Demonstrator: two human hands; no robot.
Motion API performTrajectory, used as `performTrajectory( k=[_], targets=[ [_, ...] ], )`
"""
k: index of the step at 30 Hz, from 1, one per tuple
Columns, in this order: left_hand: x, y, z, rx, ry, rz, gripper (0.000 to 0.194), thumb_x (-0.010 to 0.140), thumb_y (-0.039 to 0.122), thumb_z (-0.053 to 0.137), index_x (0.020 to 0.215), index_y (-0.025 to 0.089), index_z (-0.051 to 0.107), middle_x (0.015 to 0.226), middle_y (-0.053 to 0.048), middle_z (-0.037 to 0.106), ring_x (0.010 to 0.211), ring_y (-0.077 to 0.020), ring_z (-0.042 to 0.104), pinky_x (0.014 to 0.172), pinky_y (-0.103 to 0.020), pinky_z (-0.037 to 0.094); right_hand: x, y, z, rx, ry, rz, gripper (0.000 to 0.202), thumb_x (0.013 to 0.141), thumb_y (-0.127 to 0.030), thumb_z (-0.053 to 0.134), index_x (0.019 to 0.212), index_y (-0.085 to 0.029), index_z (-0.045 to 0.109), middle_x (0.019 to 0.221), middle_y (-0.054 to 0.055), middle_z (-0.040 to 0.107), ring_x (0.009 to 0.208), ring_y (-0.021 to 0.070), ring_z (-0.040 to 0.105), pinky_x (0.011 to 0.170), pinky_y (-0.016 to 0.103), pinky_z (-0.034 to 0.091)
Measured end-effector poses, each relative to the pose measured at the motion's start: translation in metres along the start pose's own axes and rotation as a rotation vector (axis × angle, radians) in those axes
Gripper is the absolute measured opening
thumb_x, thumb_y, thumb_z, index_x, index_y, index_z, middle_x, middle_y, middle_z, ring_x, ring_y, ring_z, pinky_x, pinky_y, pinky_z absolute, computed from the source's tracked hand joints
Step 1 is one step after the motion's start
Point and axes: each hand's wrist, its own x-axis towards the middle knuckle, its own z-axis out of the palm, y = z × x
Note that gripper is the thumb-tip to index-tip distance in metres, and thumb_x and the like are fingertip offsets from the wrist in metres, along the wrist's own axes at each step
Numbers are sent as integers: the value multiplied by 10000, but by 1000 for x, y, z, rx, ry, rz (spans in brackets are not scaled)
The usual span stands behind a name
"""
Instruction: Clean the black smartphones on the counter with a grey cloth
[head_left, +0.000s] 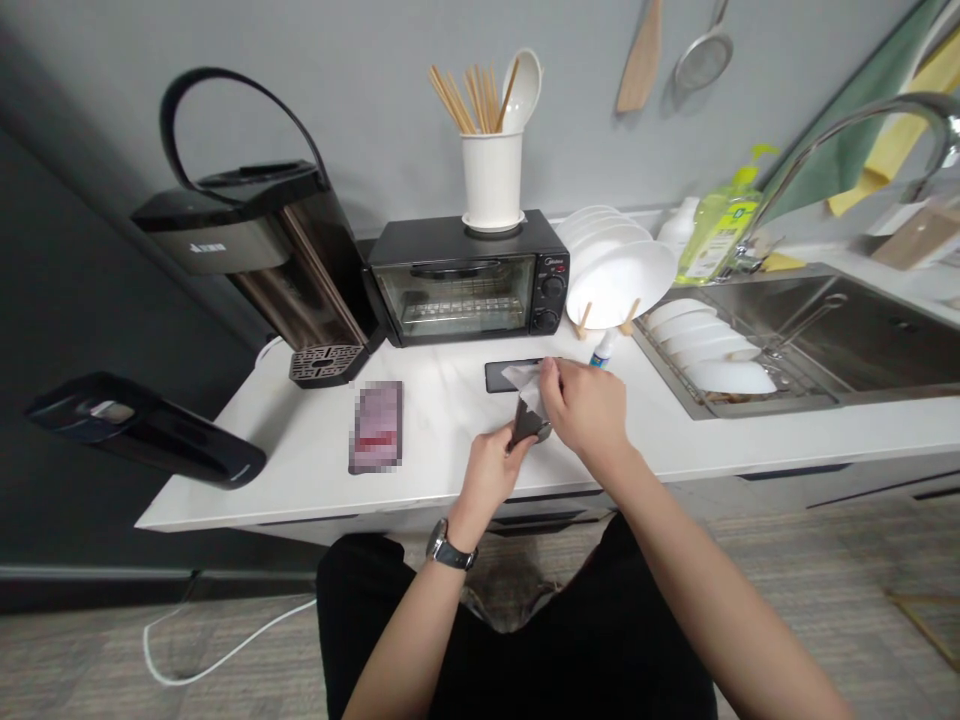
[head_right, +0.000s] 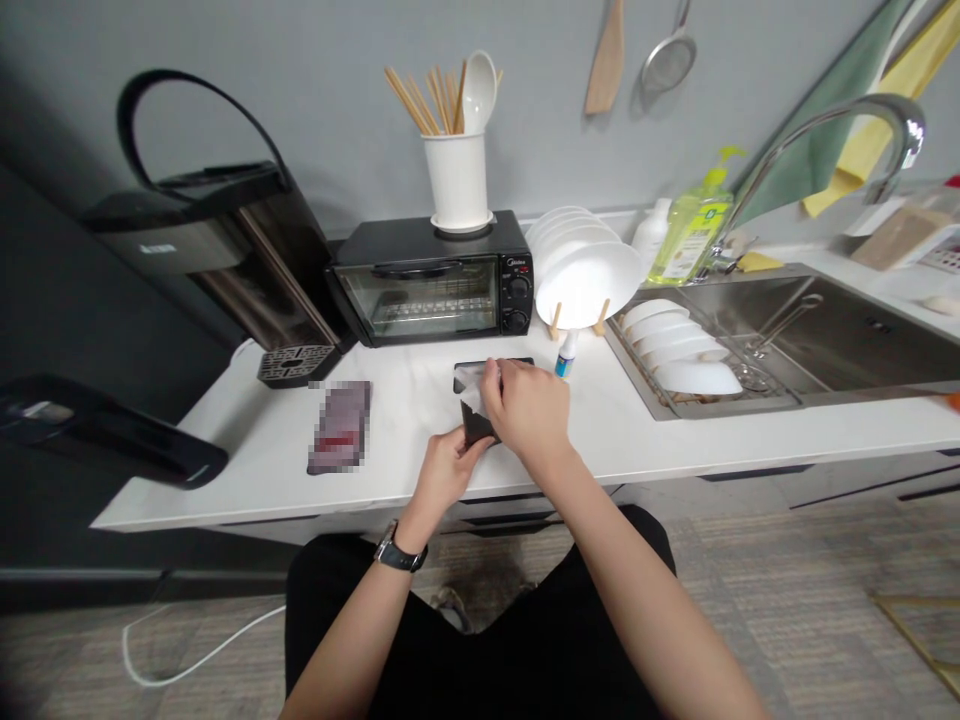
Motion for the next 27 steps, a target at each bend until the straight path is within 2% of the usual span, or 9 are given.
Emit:
performTrajectory(
  k=[3, 7, 9, 12, 14, 16, 23, 25, 27],
  targets=[
    [1, 0, -2, 77, -2, 6, 187, 947, 165, 642, 777, 150, 719, 690, -22, 723, 607, -155, 610, 576, -241, 394, 1, -17, -5, -88, -46, -80, 458, 1074, -301, 421, 698, -179, 652, 689, 77, 653, 665, 205, 532, 603, 364, 242],
    [1, -3, -1, 179, -11, 12, 298, 903, 66, 614, 624, 161, 656, 603, -39, 682, 586, -175, 611, 577, -264, 403, -2, -11, 2, -9, -34, -649, 381, 1105, -306, 405, 896, -182, 698, 880, 70, 720, 822, 216, 565, 744, 368, 336],
    [0, -3, 0, 168, -15, 27, 264, 923, 102, 637, 672, 162, 694, 646, -42, 713, 608, -174, 633, 606, -261, 434, -5, 5, 8, 35, 75, -762, 412, 1124, -352, 356, 984, -186, 707, 889, 63, 721, 791, 206, 556, 733, 362, 337],
    [-2, -1, 1, 117, -14, 79, 151, 978, 211, 661, 882, 180, 773, 770, -33, 776, 665, -170, 683, 657, -247, 483, -10, 26, 8, 94, 157, -475, 511, 1134, -348, 251, 912, -177, 679, 751, 56, 667, 680, 192, 533, 649, 346, 310],
    [-4, 0, 1, 98, -8, 107, 135, 997, 243, 656, 1004, 198, 783, 847, -35, 802, 721, -177, 719, 686, -244, 508, -13, 28, 2, 96, 116, -209, 533, 1127, -318, 247, 756, -201, 611, 620, 25, 579, 571, 173, 476, 585, 343, 259],
    [-5, 1, 2, 116, -4, 114, 139, 1001, 237, 650, 1027, 204, 782, 880, -39, 811, 754, -186, 742, 698, -246, 522, -15, 20, -7, 69, 58, -102, 523, 1117, -308, 291, 670, -217, 545, 565, 4, 520, 513, 159, 415, 556, 347, 217],
    [-4, -5, -7, 348, 1, 227, 195, 944, 99, 622, 805, 171, 739, 797, -69, 785, 743, -211, 754, 719, -271, 560, -17, 10, -18, 122, -57, -684, 460, 1115, -354, 374, 803, -189, 670, 741, 41, 672, 678, 172, 549, 650, 330, 320],
    [-6, -7, -15, 376, 1, 262, 168, 974, 132, 613, 902, 182, 756, 846, -61, 798, 774, -205, 763, 734, -264, 569, -18, 22, -16, 200, -98, -596, 536, 1130, -412, 295, 839, -190, 687, 764, 50, 688, 677, 171, 571, 652, 321, 340],
    [-7, -5, -22, 393, 2, 289, 179, 1016, 173, 586, 1050, 198, 759, 892, -53, 810, 794, -200, 771, 734, -258, 572, -21, 32, -16, 296, -151, -339, 637, 1135, -445, 193, 811, -194, 680, 710, 49, 668, 642, 172, 580, 642, 315, 353]
  ],
)
